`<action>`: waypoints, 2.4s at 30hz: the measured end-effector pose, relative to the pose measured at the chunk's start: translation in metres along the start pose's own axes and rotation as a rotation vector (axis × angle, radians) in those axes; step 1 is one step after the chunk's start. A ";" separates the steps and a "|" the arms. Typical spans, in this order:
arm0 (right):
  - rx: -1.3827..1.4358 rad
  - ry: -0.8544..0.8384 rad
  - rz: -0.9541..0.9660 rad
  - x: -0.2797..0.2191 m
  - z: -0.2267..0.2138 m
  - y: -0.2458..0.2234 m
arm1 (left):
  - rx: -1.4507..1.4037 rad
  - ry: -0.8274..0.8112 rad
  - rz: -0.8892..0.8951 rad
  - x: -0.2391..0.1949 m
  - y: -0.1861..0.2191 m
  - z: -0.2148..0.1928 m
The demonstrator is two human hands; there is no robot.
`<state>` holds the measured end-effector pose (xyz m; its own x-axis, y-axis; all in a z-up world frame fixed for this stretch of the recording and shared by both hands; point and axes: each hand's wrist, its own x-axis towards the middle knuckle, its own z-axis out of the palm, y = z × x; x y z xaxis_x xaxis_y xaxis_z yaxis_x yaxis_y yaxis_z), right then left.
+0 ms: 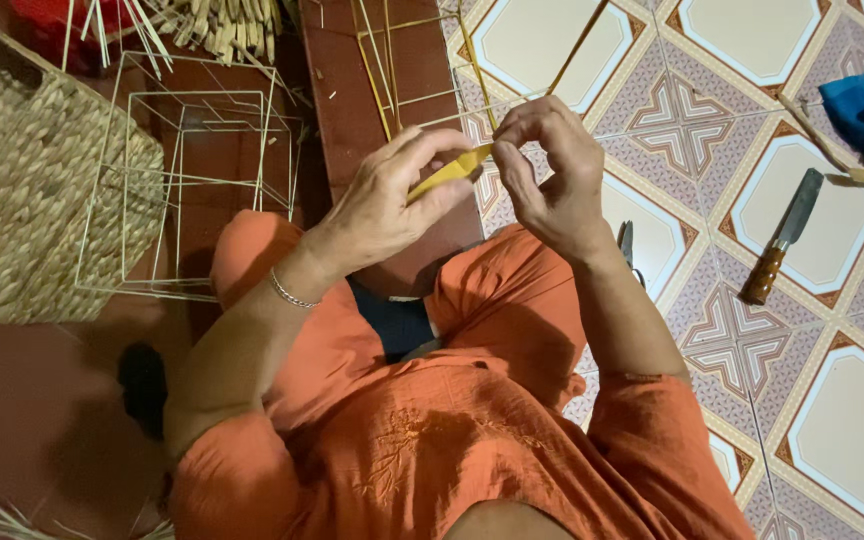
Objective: The person sits on the floor and assembles a rectangular bamboo frame by wrapping joints with yellow tape. They use scissors to cut the tape and a knife to trim excess bamboo pieces, repeating the process for multiple joints.
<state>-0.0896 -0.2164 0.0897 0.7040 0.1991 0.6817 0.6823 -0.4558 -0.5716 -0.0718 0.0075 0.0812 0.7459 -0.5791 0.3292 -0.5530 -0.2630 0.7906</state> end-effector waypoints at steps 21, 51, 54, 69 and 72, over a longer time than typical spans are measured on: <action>0.153 0.479 0.124 0.055 -0.044 0.113 | -0.124 -0.003 0.254 0.071 0.028 -0.054; 0.680 0.445 0.149 0.082 -0.044 0.162 | -0.237 -0.015 0.213 0.121 0.042 -0.094; 0.722 0.477 0.217 0.083 -0.044 0.165 | -0.216 -0.019 0.163 0.117 0.055 -0.109; 0.710 0.393 0.137 0.077 -0.047 0.173 | 0.640 0.107 -0.376 0.092 0.059 -0.144; 0.695 0.385 0.122 0.078 -0.049 0.172 | 0.944 0.151 -0.116 0.096 0.035 -0.142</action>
<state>0.0730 -0.3223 0.0664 0.7506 -0.1879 0.6335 0.6608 0.2142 -0.7194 0.0335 0.0523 0.2141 0.8181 -0.4222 0.3905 -0.4944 -0.8631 0.1027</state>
